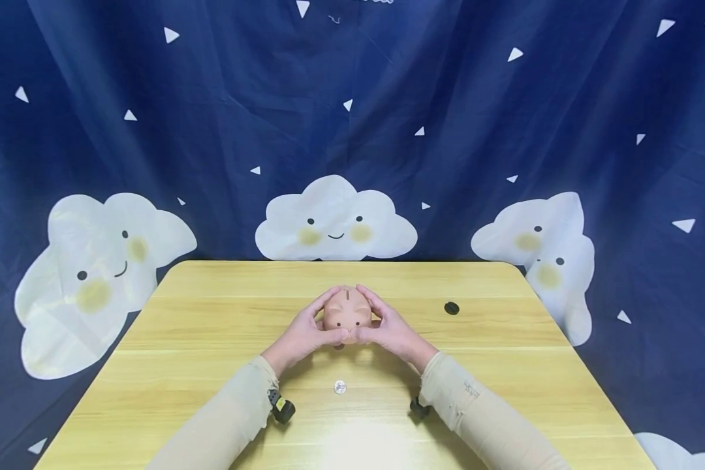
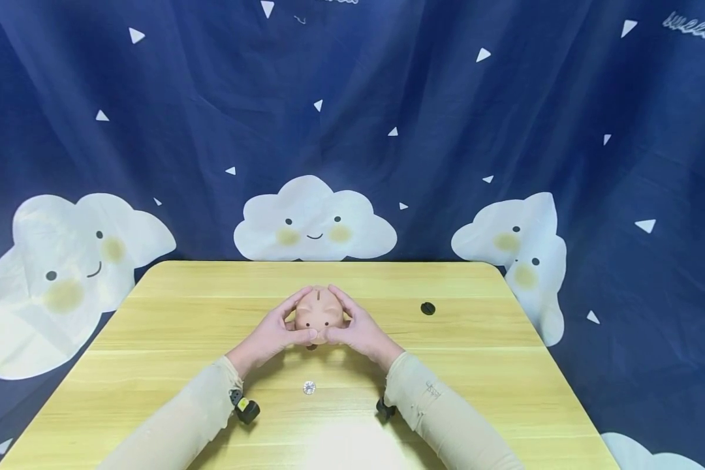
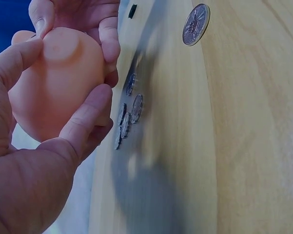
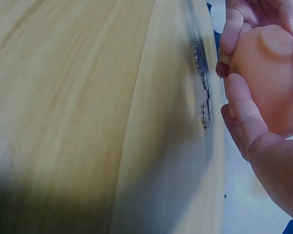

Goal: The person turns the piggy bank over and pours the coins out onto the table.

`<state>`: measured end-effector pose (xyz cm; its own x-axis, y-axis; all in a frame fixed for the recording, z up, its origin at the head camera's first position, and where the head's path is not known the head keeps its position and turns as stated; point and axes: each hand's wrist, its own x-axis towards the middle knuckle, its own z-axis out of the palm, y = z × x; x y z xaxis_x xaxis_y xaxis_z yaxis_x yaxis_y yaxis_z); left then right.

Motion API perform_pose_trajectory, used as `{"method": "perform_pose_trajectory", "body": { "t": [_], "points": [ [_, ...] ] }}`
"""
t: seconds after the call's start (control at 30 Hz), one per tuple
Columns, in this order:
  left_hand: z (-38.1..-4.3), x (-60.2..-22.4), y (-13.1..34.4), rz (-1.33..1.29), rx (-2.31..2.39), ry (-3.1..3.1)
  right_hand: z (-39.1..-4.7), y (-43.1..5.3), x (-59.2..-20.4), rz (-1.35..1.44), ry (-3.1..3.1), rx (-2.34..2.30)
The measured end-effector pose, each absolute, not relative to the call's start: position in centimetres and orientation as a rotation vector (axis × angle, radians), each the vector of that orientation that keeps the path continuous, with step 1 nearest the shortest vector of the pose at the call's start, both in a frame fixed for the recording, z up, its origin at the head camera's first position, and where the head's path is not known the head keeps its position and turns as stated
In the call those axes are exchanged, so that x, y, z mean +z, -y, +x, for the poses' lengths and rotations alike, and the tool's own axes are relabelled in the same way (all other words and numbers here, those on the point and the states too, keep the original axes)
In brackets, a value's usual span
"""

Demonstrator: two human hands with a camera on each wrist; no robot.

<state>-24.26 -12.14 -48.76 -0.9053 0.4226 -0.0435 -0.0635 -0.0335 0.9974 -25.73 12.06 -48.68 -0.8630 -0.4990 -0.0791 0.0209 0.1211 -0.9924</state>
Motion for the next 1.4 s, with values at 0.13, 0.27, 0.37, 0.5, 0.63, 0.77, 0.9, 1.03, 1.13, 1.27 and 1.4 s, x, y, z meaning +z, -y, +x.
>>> {"method": "perform_pose_trajectory", "body": {
  "t": [0.13, 0.27, 0.37, 0.5, 0.63, 0.77, 0.9, 1.03, 1.13, 1.27, 1.4],
  "points": [
    [-24.3, -48.8, 12.1, 0.377, 2.005, -1.91, -25.7, -12.1, -48.6, -0.459, -2.021, -1.788],
    [-24.3, -48.8, 12.1, 0.381, 2.006, -1.904, -25.7, -12.1, -48.7, -0.451, -2.026, -1.788],
    [-24.3, -48.9, 12.1, 0.381, 2.004, -1.908, -25.7, -12.1, -48.7, -0.455, -2.023, -1.791],
    [-24.2, -48.9, 12.1, 0.375, 2.01, -1.905, -25.7, -12.1, -48.8, -0.464, -2.023, -1.788],
    [-24.3, -48.8, 12.1, 0.366, 2.01, -1.889, -25.7, -12.1, -48.7, -0.445, -2.026, -1.78],
    [-24.5, -48.2, 12.2, 0.341, 1.979, -1.886, -25.8, -11.8, -48.3, -0.388, -1.993, -1.803],
    [-23.9, -45.7, 12.2, 0.446, 1.937, -2.063, -24.8, -11.4, -46.0, -0.484, -2.091, -1.858],
    [-22.5, -44.0, 11.9, 0.617, 1.956, -2.244, -23.2, -11.5, -44.7, -0.724, -2.316, -1.884],
    [-22.2, -45.2, 11.8, 0.521, 1.976, -2.154, -23.1, -11.8, -45.6, -0.679, -2.292, -1.84],
    [-22.7, -47.4, 11.8, 0.359, 2.009, -1.986, -23.6, -11.9, -47.0, -0.523, -2.199, -1.77],
    [-23.4, -48.3, 12.0, 0.358, 2.053, -1.925, -24.3, -11.6, -47.7, -0.509, -2.162, -1.789]
  ]
}}
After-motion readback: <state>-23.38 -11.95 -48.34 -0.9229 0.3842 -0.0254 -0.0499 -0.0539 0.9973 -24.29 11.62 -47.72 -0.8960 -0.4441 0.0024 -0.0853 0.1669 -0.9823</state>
